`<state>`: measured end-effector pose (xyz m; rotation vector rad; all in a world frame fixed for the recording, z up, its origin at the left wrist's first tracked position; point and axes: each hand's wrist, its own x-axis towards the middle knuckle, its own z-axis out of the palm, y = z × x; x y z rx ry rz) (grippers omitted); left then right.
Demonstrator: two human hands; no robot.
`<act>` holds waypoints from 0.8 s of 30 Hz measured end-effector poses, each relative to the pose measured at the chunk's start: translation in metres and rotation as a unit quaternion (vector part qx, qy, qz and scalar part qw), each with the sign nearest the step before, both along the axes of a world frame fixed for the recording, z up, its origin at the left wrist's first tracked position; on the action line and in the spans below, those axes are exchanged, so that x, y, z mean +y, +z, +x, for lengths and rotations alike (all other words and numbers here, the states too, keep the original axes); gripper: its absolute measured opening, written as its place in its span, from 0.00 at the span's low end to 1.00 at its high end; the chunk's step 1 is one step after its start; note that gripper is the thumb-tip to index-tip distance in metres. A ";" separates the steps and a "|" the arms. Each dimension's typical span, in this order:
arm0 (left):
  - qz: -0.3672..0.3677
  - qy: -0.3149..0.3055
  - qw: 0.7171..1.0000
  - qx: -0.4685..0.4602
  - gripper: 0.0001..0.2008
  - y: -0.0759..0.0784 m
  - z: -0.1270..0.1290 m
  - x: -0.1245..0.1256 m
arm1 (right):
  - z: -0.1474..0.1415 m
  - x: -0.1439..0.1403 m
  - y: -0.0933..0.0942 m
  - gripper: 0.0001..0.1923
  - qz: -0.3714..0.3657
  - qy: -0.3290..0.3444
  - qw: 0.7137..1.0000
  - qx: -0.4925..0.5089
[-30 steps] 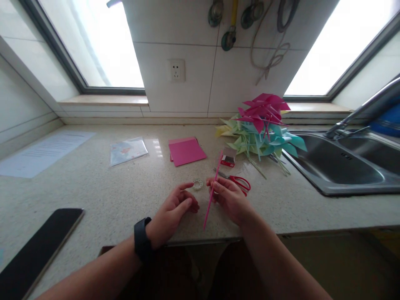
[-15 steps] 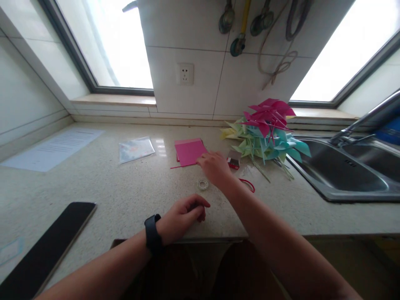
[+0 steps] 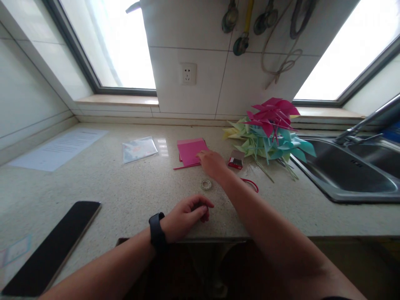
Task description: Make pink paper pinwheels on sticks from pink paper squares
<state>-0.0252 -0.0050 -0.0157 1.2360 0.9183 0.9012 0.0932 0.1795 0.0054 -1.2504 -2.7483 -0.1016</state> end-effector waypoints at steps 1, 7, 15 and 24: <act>0.000 0.001 1.000 -0.002 0.10 0.000 0.000 0.000 | -0.001 0.002 0.001 0.17 -0.007 0.007 1.000 0.010; 0.008 0.003 1.000 -0.002 0.09 -0.002 0.001 0.001 | 0.020 -0.019 0.011 0.14 -0.062 0.097 0.991 0.073; 0.014 -0.003 1.000 0.000 0.10 -0.004 0.000 0.001 | 0.062 -0.063 -0.007 0.22 -0.080 0.098 0.985 0.121; 0.012 -0.003 1.000 0.011 0.11 0.000 -0.001 0.000 | 0.063 -0.019 -0.016 0.15 0.009 -0.121 0.983 0.136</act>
